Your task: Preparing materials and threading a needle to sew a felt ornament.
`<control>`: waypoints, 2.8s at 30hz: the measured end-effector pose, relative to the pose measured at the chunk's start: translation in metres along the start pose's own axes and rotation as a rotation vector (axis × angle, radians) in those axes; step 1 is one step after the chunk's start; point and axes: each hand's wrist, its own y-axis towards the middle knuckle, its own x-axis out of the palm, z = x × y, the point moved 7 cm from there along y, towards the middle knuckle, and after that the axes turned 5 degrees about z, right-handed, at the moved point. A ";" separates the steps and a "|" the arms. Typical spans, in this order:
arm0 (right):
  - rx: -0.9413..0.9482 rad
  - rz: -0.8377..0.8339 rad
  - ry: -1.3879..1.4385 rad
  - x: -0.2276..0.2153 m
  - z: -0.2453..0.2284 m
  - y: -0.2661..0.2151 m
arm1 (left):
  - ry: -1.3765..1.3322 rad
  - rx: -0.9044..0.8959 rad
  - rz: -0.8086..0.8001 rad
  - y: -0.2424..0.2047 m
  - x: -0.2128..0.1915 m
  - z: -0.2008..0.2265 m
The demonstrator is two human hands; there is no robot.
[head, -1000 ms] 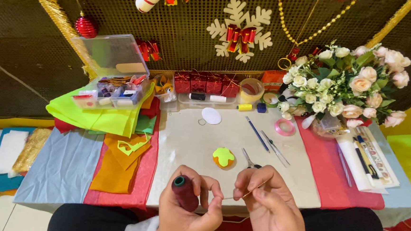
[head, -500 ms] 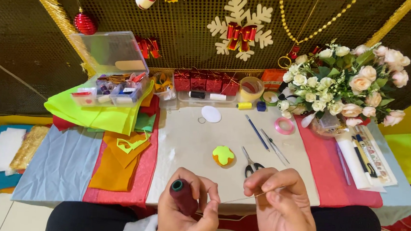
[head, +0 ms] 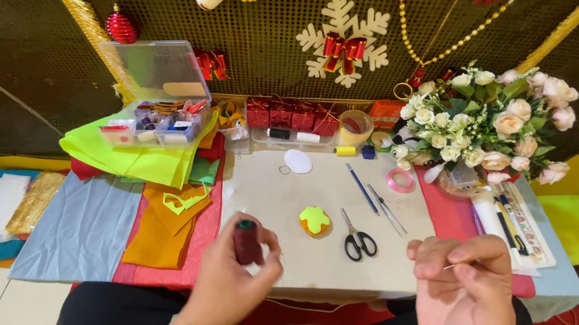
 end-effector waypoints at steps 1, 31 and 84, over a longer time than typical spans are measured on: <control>0.016 0.022 -0.023 -0.004 0.000 0.002 | 0.144 0.002 0.063 0.008 -0.009 -0.002; 0.198 0.130 -0.198 -0.070 0.036 -0.008 | 0.662 0.109 0.494 0.164 -0.120 -0.065; 0.231 -0.226 -0.594 0.035 0.068 -0.013 | -0.513 -0.216 -0.229 -0.011 0.057 -0.014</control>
